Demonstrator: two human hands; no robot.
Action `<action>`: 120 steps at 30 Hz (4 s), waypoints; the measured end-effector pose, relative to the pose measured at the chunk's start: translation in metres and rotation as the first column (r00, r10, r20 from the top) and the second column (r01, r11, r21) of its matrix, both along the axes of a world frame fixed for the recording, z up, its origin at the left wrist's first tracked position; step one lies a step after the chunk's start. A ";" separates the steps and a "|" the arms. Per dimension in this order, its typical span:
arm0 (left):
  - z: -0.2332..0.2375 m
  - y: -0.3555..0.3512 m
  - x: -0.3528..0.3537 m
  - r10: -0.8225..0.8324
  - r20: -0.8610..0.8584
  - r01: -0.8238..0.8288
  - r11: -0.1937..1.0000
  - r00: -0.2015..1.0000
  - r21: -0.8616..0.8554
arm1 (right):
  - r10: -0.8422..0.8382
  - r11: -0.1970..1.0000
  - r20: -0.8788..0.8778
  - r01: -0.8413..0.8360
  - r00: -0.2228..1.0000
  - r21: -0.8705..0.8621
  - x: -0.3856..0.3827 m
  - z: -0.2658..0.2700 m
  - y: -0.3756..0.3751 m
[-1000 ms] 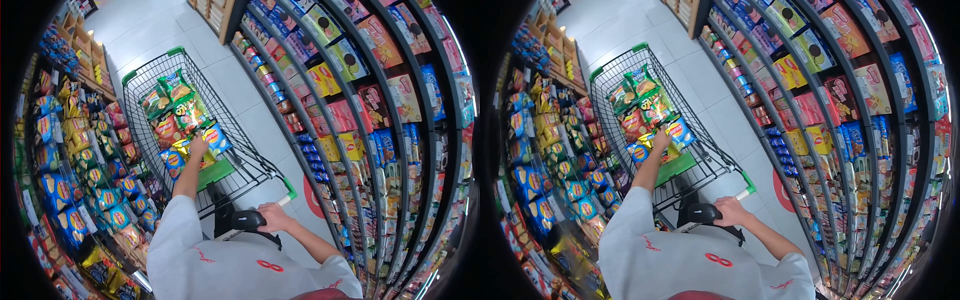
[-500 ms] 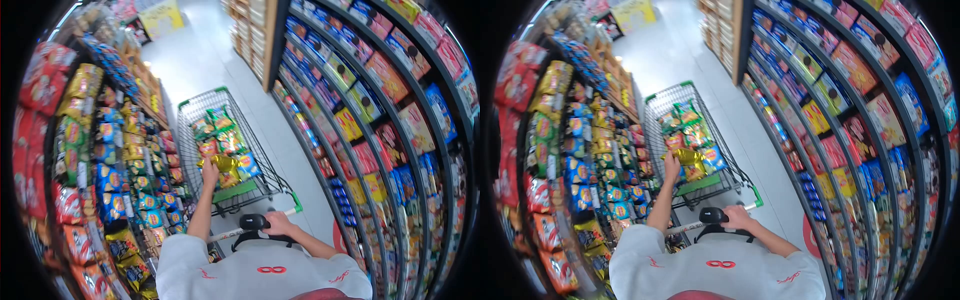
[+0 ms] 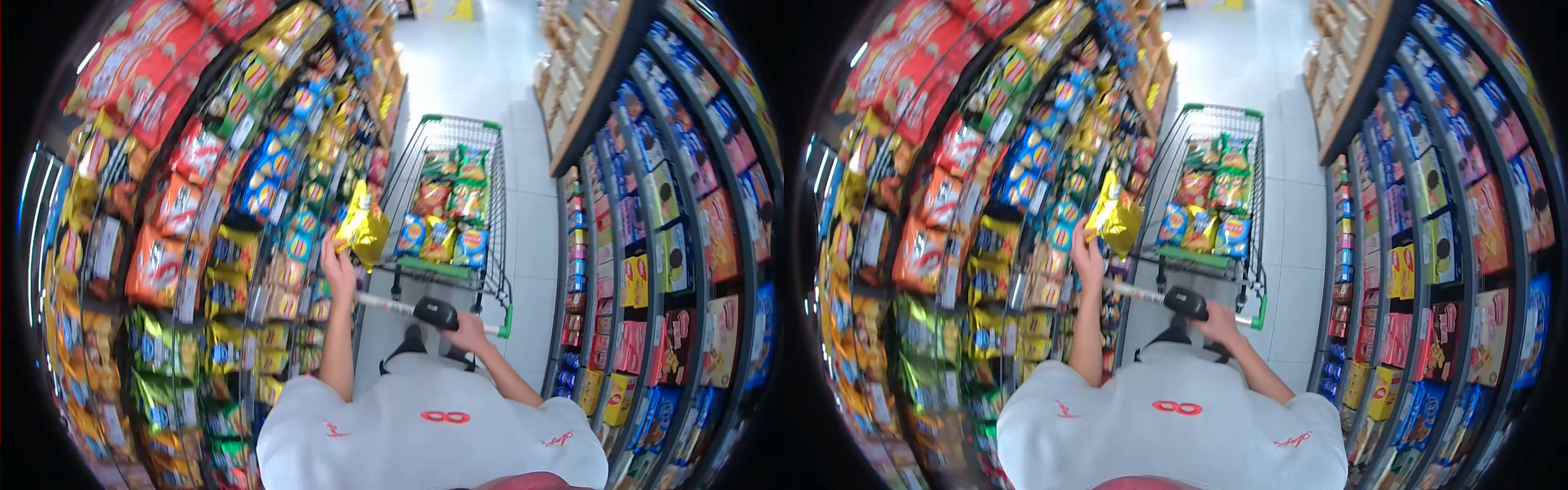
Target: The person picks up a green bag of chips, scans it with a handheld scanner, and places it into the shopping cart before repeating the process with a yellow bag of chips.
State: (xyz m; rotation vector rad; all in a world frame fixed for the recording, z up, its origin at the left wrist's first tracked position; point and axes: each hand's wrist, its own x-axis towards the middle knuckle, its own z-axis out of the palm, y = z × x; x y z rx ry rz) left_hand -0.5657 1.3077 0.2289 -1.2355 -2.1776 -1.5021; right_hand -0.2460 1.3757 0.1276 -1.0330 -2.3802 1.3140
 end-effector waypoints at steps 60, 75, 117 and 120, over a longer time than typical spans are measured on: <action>0.000 -0.211 -0.113 -0.223 0.784 -0.383 0.774 0.580 0.504 | -0.001 0.867 -0.349 -0.174 0.937 -0.467 -0.182 0.129 -0.053; 0.083 -0.247 -0.067 0.092 0.520 -0.296 0.898 0.849 0.325 | 0.048 0.795 -0.348 -0.247 0.936 -0.554 -0.186 0.123 -0.063; 0.112 -0.178 0.000 -0.021 -0.143 -0.017 0.966 0.989 -0.257 | -0.266 0.707 -0.423 -0.123 0.866 -0.697 -0.163 0.077 -0.079; 0.107 -0.196 -0.012 -0.077 0.152 0.138 0.885 0.985 -0.445 | -0.280 0.652 -0.426 -0.154 0.860 -0.742 -0.158 0.077 -0.074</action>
